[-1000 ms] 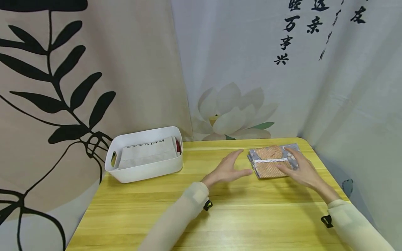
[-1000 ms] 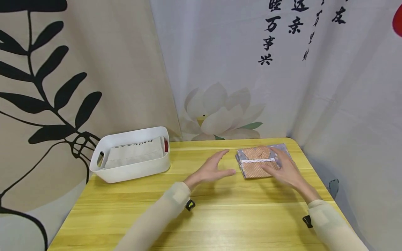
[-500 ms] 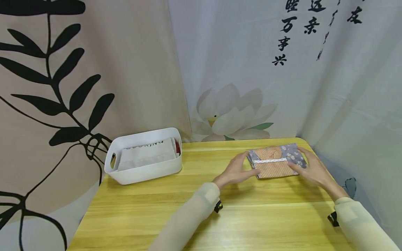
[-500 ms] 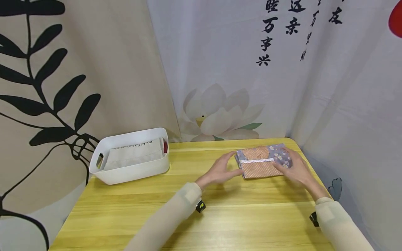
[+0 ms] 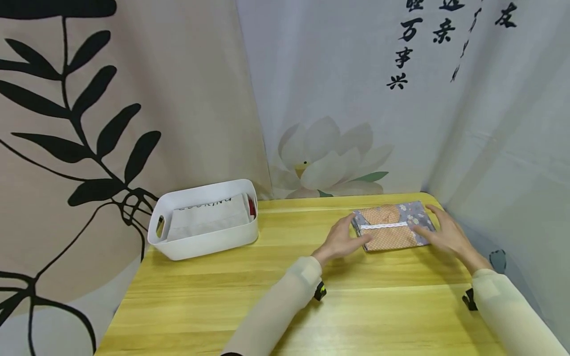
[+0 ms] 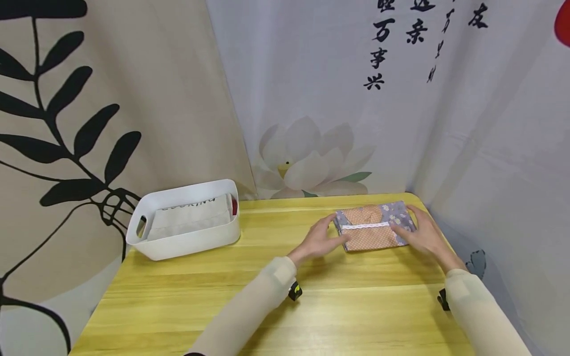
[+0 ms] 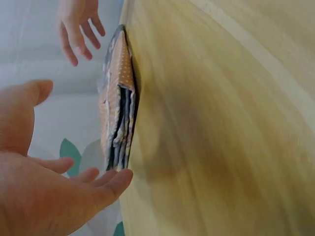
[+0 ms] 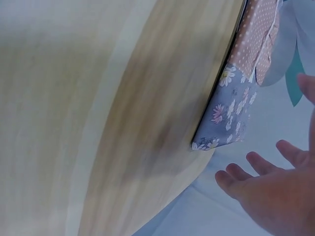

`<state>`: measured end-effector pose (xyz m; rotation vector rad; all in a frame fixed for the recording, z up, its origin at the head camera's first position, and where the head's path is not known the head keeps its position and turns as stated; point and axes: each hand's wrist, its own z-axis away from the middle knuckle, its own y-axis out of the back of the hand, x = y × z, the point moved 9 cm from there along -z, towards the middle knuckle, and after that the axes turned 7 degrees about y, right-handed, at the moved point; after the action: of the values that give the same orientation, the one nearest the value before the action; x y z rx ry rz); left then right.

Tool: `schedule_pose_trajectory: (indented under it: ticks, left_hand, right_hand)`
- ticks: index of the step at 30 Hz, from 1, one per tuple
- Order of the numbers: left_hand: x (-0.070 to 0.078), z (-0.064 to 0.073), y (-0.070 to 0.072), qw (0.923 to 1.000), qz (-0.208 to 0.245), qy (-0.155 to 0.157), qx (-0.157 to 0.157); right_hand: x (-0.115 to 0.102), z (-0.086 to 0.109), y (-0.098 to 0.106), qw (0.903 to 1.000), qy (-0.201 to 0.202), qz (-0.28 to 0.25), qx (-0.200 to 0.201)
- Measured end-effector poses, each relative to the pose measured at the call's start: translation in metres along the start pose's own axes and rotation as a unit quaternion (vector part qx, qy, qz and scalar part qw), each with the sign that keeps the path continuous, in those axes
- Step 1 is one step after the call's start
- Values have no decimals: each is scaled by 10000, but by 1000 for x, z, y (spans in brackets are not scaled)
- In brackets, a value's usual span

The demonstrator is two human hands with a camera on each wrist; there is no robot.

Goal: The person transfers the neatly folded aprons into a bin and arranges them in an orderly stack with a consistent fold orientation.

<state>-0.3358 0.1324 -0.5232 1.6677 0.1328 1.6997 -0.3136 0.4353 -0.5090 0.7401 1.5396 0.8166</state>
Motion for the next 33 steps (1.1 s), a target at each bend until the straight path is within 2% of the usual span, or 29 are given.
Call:
schedule_pose_trajectory:
  ticks: [6,16,21,29,33]
  left_hand:
    - [-1,-3,-3,9992,296,166,191]
    - [-2,-4,-11,9946,822,588,252]
    - [-2,-4,-15,9913,1044,743,312]
    - [-10,-7,-19,9795,1778,890,336]
    - [-13,-10,-20,9699,2221,914,398]
  right_hand:
    - [8,-6,-2,9999,-139,-8,-87]
    - [23,-7,-7,9988,-416,33,-266]
    - [26,-6,-11,9987,-394,-44,-322]
    - [29,-7,-11,9982,-449,-5,-393]
    - [31,-7,-9,9981,-493,36,-370]
